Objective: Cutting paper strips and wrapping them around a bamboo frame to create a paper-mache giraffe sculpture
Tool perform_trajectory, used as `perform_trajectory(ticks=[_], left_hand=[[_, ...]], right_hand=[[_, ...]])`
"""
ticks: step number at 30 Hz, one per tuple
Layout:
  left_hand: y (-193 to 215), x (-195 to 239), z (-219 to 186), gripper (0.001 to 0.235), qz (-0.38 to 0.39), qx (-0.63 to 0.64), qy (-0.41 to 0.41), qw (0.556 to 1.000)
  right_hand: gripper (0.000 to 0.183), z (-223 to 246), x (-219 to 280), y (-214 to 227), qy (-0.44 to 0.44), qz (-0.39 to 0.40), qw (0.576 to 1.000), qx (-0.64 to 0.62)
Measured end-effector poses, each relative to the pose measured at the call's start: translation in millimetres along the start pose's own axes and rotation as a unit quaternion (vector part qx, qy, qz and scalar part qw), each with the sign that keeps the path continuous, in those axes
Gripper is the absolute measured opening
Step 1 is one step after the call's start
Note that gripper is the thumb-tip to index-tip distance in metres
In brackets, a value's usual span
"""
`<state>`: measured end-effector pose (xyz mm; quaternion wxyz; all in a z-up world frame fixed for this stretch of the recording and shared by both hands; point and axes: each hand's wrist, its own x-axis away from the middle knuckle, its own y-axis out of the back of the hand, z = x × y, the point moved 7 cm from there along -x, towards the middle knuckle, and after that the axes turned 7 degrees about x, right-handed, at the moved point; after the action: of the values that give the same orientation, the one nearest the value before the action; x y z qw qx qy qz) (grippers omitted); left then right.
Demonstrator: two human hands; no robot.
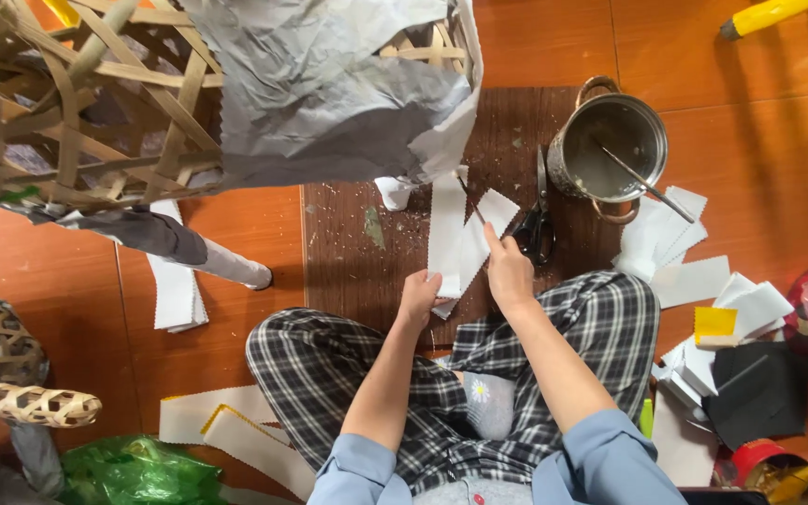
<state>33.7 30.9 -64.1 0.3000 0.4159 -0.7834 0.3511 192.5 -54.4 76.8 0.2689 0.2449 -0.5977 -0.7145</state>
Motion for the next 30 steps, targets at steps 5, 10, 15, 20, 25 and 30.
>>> perform_trajectory(ticks=[5, 10, 15, 20, 25, 30], left_hand=[[-1.8, 2.2, -2.0, 0.044, -0.003, -0.001, 0.007, 1.000], [-2.0, -1.0, -0.3, 0.038, 0.014, 0.061, 0.010, 0.998], [10.8, -34.9, 31.6, 0.037, 0.010, 0.068, 0.017, 0.997], [34.2, -80.8, 68.3, 0.034, 0.012, 0.025, 0.014, 0.999], [0.8, -6.3, 6.4, 0.039, -0.010, 0.029, 0.026, 0.999], [-11.0, 20.5, -13.0, 0.041, -0.021, 0.022, 0.030, 0.999]], right_hand=[[0.041, -9.4, -0.4, 40.6, -0.024, -0.027, 0.999, 0.008], [0.044, -15.4, 78.8, 99.3, -0.023, 0.002, 1.000, 0.002], [0.038, -8.9, 166.0, 97.2, -0.024, 0.165, 0.985, -0.035], [0.041, 16.8, 183.1, 76.6, -0.028, 0.194, 0.977, -0.087], [0.040, -16.6, 172.0, 75.3, -0.042, 0.213, 0.976, -0.024], [0.061, 0.8, 72.8, 82.5, 0.007, 0.107, 0.994, -0.033]])
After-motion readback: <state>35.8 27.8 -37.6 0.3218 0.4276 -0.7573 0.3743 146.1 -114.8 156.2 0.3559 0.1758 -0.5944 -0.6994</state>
